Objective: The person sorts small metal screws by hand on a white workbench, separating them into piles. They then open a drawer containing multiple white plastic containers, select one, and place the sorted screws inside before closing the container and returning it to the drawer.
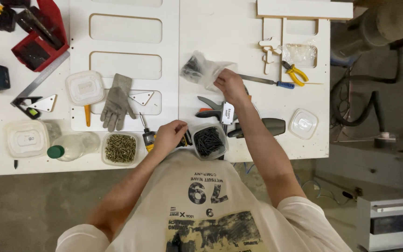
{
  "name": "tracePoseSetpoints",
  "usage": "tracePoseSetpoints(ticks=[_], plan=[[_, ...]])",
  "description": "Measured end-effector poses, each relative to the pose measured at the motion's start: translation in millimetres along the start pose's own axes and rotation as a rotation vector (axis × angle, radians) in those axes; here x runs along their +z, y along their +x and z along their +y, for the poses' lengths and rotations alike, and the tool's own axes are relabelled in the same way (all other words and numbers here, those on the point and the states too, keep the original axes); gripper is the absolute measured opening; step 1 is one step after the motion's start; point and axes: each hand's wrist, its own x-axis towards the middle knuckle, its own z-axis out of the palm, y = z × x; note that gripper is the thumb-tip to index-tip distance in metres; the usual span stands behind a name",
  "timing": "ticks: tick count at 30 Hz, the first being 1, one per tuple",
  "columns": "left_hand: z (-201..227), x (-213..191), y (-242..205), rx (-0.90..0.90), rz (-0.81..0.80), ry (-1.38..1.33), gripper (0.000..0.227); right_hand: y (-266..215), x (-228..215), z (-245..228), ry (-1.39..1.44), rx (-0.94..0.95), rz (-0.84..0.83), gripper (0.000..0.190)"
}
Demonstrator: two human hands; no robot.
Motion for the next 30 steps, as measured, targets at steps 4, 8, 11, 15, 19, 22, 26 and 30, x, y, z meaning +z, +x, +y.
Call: tracePoseSetpoints(ticks=[4,8,11,15,19,22,26,30], plan=[[-10.1,22.8,4.9,0.165,-0.121,0.101,0.022,-83.2,-0.2,-6.0,0.011,-0.059,0.128,0.034],[-9.6,67.9,9.7,0.732,-0.261,0.354,0.015,-139.3,-37.6,46.0,-0.035,0.067,0.232,0.023],[-32.2,116.4,26.5,1.066,-0.177,0.547,0.010,-174.2,-48.5,77.8,-0.099,0.122,0.246,0.021],[-47.0,148.0,53.2,1.183,-0.363,0.740,0.018,-202.2,-43.9,95.1,-0.117,0.123,0.295,0.019],[-40.0,148.3,52.8,1.100,-0.569,0.776,0.030,-203.7,-42.4,101.9,-0.129,0.092,0.325,0.018],[-49.9,159.8,50.6,1.111,-0.508,0.804,0.034,-200.4,-45.1,107.6,-0.217,0.078,0.327,0.018],[-52.4,161.5,44.9,1.101,-0.410,0.822,0.023,-200.2,-38.7,102.2,-0.261,0.094,0.313,0.016],[-49.2,155.8,40.2,1.136,-0.319,0.733,0.019,-201.6,-32.0,90.0,-0.274,0.107,0.322,0.017]])
